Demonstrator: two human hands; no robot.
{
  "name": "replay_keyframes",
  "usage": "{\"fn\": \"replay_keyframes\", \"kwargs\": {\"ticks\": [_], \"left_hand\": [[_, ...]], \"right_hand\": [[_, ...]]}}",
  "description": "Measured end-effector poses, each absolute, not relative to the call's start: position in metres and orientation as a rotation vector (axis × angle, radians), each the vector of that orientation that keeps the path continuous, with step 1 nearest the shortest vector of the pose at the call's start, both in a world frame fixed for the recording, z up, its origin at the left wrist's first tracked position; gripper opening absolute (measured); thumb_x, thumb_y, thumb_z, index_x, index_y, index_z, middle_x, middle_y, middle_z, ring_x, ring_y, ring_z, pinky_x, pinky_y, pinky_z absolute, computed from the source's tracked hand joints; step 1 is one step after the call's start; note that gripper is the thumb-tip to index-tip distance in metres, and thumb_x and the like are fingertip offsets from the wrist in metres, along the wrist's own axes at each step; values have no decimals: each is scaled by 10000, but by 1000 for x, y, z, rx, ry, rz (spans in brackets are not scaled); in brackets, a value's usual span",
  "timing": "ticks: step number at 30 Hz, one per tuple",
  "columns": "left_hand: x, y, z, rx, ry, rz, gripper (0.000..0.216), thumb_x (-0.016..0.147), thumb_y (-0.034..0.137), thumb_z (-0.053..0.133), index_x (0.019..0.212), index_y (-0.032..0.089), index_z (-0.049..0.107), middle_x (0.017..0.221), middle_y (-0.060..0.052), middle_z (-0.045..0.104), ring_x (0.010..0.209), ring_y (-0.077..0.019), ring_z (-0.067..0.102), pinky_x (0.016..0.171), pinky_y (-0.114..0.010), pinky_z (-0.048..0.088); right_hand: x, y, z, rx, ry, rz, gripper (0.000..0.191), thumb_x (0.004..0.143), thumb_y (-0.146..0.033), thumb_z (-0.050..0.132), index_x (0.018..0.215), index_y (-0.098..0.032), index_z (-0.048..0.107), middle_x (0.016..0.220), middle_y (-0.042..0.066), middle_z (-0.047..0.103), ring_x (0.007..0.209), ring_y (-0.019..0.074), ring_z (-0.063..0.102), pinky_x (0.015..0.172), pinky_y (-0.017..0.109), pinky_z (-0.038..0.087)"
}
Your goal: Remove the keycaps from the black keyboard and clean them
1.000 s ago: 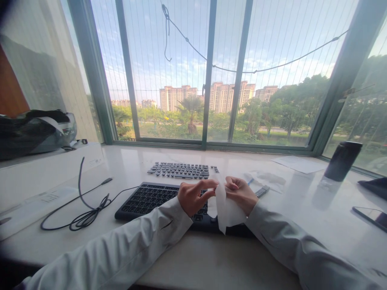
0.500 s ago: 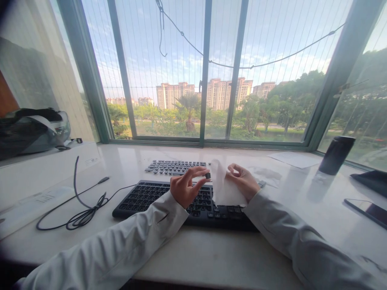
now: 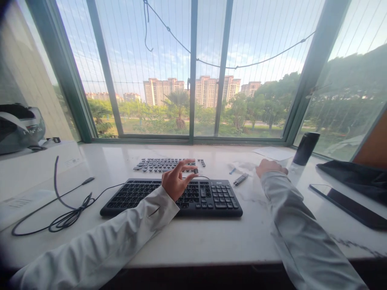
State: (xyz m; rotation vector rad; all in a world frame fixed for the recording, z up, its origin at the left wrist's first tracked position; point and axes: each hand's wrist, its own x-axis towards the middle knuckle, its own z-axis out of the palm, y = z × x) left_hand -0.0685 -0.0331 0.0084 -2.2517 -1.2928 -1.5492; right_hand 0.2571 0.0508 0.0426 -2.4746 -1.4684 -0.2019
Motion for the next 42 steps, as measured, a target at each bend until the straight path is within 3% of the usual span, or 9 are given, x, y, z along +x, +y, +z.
{"fn": "replay_keyframes", "kwargs": {"ticks": [6,9,13,18,28,34,42], "left_hand": [[-68,-33,7,-2252,-1253,-1562,437,769,455,618,1155,287,502,932,74,713,583,-54,615,561,-184,462],[-68,-32,6,-2266,-1237,-1569,450,751,465,631,1145,282,514,916,55,718,592,-68,624,560,-186,457],[-67,-31,5,-2293,-1226,-1545,435,736,464,647,1117,286,535,907,66,719,621,-71,637,569,-179,449],[-66,-31,2,-2346,-1193,-1473,407,743,492,627,1086,281,569,873,64,723,633,-81,649,560,-182,439],[-66,-30,2,-2352,-1170,-1480,396,725,470,657,1067,279,597,833,63,723,627,-86,642,555,-179,425],[-67,-28,1,-2381,-1181,-1425,376,722,458,663,1046,276,606,866,51,721,650,-95,648,583,-181,430],[-68,-27,-1,-2462,-1228,-1272,312,786,374,624,1086,331,550,925,119,709,824,-89,668,679,-166,446]], "right_hand": [[261,46,45,-2358,-1424,-328,344,702,-485,588,888,-211,684,997,188,639,929,386,570,741,552,392],[233,36,48,-1932,-1619,-365,351,767,-515,513,915,-240,674,886,109,682,844,308,602,741,455,420],[176,16,39,-1325,-1991,-120,372,810,-525,485,835,-215,688,715,46,693,640,179,583,677,312,428],[131,-2,24,-977,-2183,360,342,802,-504,533,870,-217,707,730,18,701,696,166,585,648,277,407],[127,-1,17,-918,-2132,648,361,716,-488,643,892,-180,707,752,48,697,717,181,598,657,295,390],[125,-2,15,-945,-2104,641,357,691,-500,655,824,-173,707,738,47,692,700,177,590,656,299,404],[130,10,6,-969,-2139,538,327,702,-473,661,852,-185,699,706,26,677,634,140,546,609,272,375]]}}
